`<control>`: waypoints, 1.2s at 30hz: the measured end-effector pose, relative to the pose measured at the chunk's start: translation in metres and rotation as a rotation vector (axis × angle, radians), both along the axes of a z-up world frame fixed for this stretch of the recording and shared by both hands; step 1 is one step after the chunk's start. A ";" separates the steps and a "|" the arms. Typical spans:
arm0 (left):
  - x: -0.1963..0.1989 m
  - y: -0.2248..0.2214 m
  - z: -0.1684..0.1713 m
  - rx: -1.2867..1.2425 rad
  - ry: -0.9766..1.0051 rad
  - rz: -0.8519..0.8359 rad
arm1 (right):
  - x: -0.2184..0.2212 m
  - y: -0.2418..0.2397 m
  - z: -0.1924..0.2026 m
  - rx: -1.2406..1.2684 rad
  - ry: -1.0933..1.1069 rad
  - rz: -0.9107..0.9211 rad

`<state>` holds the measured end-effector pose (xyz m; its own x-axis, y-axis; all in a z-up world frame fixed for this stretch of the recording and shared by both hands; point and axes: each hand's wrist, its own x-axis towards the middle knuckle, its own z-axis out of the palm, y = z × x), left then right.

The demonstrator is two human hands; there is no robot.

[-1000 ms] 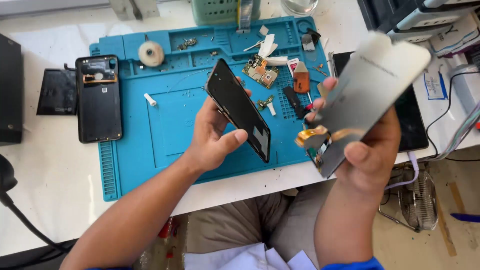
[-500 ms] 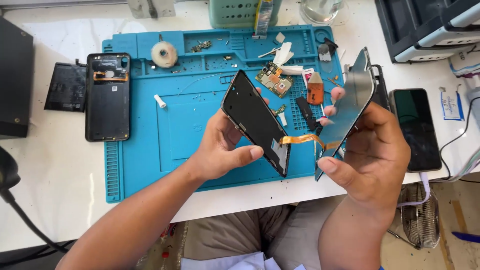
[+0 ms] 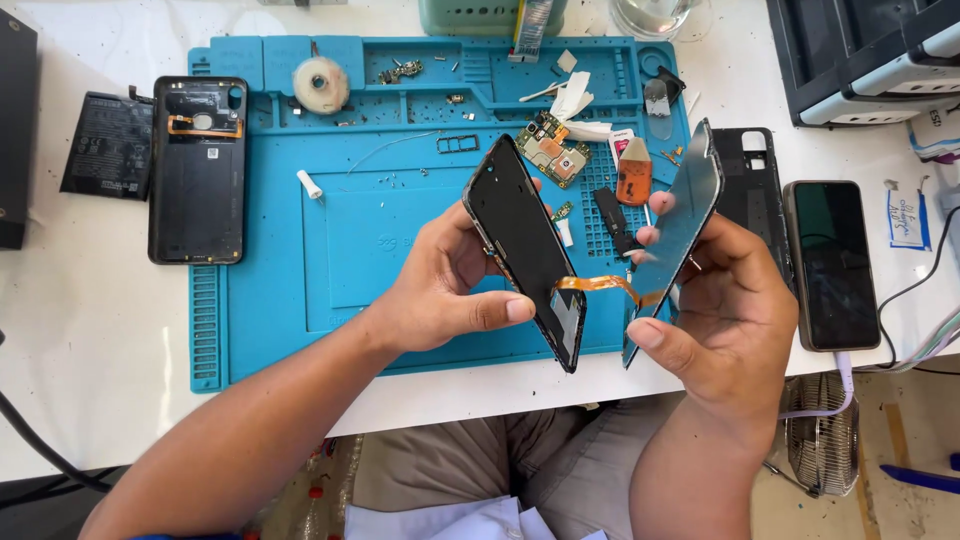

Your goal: Repairing a mobile phone by applying adhesive to the frame and installing a replacement screen.

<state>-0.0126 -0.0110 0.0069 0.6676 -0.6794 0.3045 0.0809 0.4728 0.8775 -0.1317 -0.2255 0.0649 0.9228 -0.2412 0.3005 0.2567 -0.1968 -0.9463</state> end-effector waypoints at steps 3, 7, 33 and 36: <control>-0.001 0.000 0.000 -0.020 0.018 -0.014 | -0.002 -0.001 -0.001 0.003 0.010 0.003; 0.000 0.000 0.002 -0.019 0.045 -0.026 | -0.003 -0.003 0.002 -0.033 0.021 0.017; 0.000 0.000 0.016 0.193 -0.074 0.024 | -0.002 0.001 0.004 -0.151 0.197 0.089; -0.001 0.000 0.014 0.214 -0.077 0.033 | -0.001 0.006 0.005 -0.112 0.211 0.150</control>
